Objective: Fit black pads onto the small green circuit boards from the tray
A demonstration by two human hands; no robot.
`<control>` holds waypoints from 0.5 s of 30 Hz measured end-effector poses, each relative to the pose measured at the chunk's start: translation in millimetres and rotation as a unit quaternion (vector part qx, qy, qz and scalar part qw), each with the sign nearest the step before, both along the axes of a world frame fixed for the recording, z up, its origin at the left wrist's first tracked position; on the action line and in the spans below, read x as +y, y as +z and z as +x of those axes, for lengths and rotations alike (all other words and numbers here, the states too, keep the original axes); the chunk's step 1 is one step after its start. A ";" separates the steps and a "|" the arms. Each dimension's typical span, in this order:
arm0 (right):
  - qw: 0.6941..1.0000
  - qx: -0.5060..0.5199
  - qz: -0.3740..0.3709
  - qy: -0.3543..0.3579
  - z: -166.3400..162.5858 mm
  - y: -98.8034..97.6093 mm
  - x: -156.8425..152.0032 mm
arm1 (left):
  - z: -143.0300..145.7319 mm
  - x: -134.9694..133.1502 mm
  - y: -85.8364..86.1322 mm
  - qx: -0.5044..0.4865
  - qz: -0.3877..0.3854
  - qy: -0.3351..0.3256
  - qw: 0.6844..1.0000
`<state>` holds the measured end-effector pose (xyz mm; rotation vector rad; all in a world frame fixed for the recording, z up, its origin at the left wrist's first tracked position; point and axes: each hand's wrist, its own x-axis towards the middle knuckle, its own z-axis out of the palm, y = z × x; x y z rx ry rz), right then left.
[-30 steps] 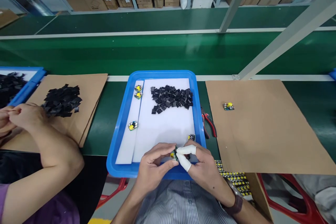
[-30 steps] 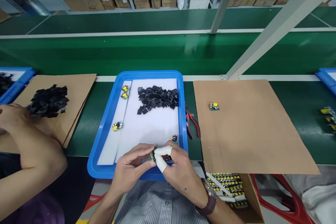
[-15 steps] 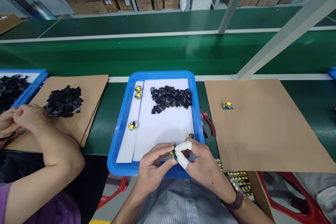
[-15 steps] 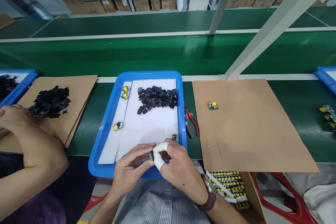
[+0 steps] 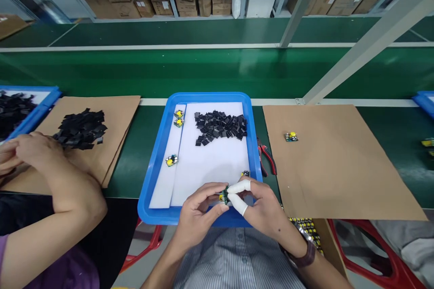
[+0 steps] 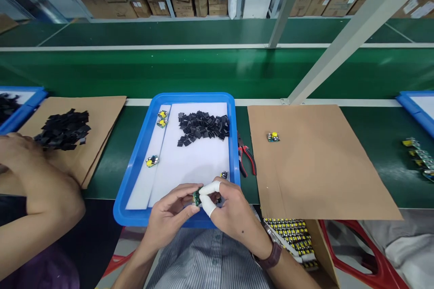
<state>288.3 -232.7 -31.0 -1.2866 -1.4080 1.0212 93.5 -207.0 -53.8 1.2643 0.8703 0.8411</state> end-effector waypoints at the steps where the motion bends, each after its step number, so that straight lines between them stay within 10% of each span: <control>1: 1.000 -0.004 0.002 0.000 -0.7 0.7 -1.0 | -0.1 -0.2 0.1 -0.001 -0.003 -0.002 1.000; 15: 0.998 -0.027 -0.042 0.024 -0.1 2.6 3.5 | 0.3 0.5 4.6 0.036 0.035 0.002 0.999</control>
